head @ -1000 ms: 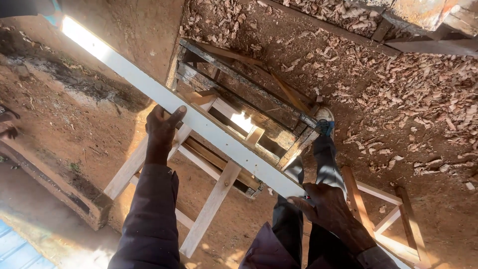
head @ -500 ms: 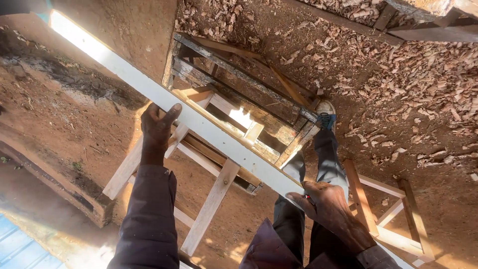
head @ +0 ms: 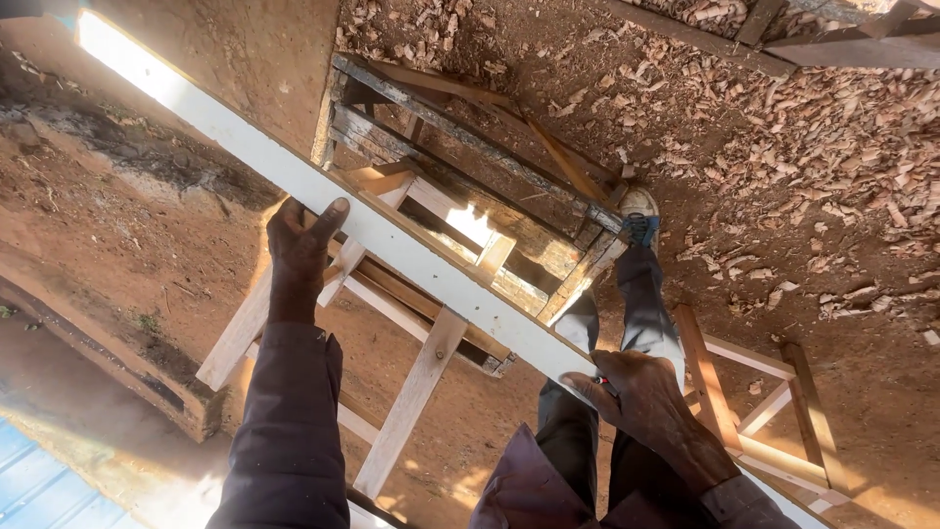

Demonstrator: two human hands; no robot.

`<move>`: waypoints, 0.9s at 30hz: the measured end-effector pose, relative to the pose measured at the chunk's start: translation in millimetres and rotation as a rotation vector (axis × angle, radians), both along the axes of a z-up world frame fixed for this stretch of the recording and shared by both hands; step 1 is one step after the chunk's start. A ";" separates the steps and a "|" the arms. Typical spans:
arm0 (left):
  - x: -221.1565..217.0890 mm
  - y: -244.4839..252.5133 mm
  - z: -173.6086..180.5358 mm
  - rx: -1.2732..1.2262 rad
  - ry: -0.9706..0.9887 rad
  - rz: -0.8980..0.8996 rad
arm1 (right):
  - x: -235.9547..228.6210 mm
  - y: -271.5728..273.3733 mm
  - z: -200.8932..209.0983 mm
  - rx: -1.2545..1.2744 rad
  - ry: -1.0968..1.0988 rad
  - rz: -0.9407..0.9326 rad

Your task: Measuring and marking a wooden frame using a white template strip and a pencil

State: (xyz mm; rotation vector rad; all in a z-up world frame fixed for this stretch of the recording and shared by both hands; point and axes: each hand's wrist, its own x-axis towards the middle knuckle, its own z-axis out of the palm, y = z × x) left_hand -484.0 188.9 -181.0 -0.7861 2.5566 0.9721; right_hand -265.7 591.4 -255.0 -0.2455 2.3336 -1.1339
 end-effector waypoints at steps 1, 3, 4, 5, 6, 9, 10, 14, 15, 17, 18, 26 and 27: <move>1.0 -2.5 -1.7 -0.012 -0.002 -0.012 | -0.5 0.0 0.9 -0.034 0.047 -0.027; 2.3 -5.1 -3.0 -0.023 -0.005 -0.025 | 0.9 -0.3 0.5 -0.068 0.094 -0.055; 2.6 -5.1 -2.8 -0.026 -0.011 -0.016 | 2.9 -0.4 -0.8 -0.072 0.061 -0.063; 2.7 -4.8 -2.5 -0.028 -0.018 -0.006 | 4.3 -0.1 -1.8 -0.076 0.029 -0.070; 2.5 -4.9 -3.8 -0.027 -0.019 -0.005 | 2.2 1.3 -0.6 -0.075 0.028 -0.069; 3.4 -9.7 -9.1 -0.015 -0.003 -0.008 | -0.8 2.9 -0.9 -0.065 -0.052 -0.044; 4.0 -13.9 -12.6 -0.058 -0.009 -0.024 | -0.7 2.7 -3.5 -0.091 -0.051 -0.056; 2.0 -1.5 -2.0 -0.073 -0.067 0.000 | 1.0 3.4 -5.4 -0.100 -0.124 -0.060; 3.5 -2.2 -5.1 -0.077 -0.061 0.003 | 3.0 4.4 -6.9 -0.104 -0.119 -0.057; 3.8 -6.1 -8.6 -0.150 -0.093 0.031 | 4.6 3.4 -10.4 -0.027 -0.127 -0.070; 1.2 -4.1 -5.2 -0.159 -0.082 0.034 | 5.3 2.8 -13.8 -0.036 -0.116 -0.069; -2.8 4.4 -0.8 -0.170 -0.156 0.050 | -6.2 4.7 -0.7 -0.099 -0.080 -0.059; -2.3 2.9 -2.2 -0.172 -0.157 0.052 | -9.4 4.5 2.5 -0.101 -0.081 -0.058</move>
